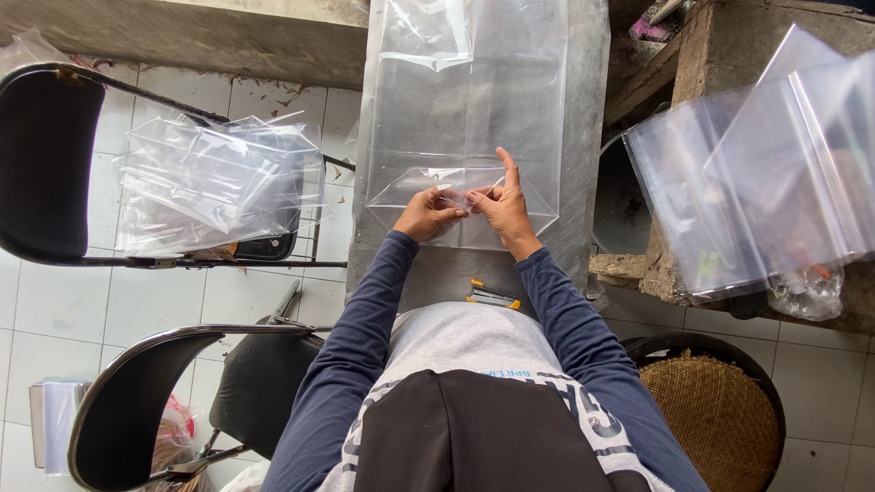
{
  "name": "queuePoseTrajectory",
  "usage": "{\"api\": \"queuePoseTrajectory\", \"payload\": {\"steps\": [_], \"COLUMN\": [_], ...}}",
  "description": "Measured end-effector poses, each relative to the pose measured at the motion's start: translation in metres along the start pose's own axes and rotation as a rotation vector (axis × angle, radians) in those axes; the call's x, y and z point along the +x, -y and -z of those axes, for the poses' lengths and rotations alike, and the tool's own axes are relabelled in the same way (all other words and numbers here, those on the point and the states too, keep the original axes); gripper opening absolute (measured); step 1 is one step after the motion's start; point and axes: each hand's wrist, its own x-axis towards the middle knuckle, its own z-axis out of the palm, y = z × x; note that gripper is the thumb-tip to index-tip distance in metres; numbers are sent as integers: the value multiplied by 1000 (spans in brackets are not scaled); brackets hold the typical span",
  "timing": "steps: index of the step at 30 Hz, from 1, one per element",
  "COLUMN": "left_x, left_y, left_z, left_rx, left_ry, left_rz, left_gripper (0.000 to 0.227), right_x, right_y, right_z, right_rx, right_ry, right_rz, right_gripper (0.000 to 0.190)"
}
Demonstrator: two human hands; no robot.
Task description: The person repeatedly folds the open edges of clear plastic pouches into a triangular shape and uses a yellow handheld heat sealer to seal the folded edges. Completed pouches are stacked on a nearby chair. The person handles the pouches one at a time on a metal work surface.
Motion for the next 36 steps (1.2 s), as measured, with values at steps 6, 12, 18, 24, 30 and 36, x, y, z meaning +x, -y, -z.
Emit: {"api": "queuePoseTrajectory", "payload": {"steps": [6, 12, 18, 24, 30, 36], "left_x": [6, 15, 16, 13, 11, 9], "left_y": [12, 23, 26, 25, 27, 24], "left_z": [1, 6, 6, 2, 2, -1], "left_rx": [27, -67, -25, -36, -17, 1], "left_ry": [6, 51, 45, 27, -2, -9], "left_rz": [-46, -78, -56, -70, -126, -124], "left_gripper": [29, 25, 23, 23, 23, 23], "right_x": [-16, -99, -143, -133, -93, -44], "right_y": [4, 33, 38, 23, 25, 36], "right_z": [3, 43, 42, 29, 50, 63], "right_rx": [-237, -1068, -1131, -1204, -382, -423], "right_ry": [-125, 422, 525, 587, 353, 227], "right_rz": [130, 290, 358, 436, -171, -91], "right_gripper": [87, 47, 49, 42, 39, 34]}}
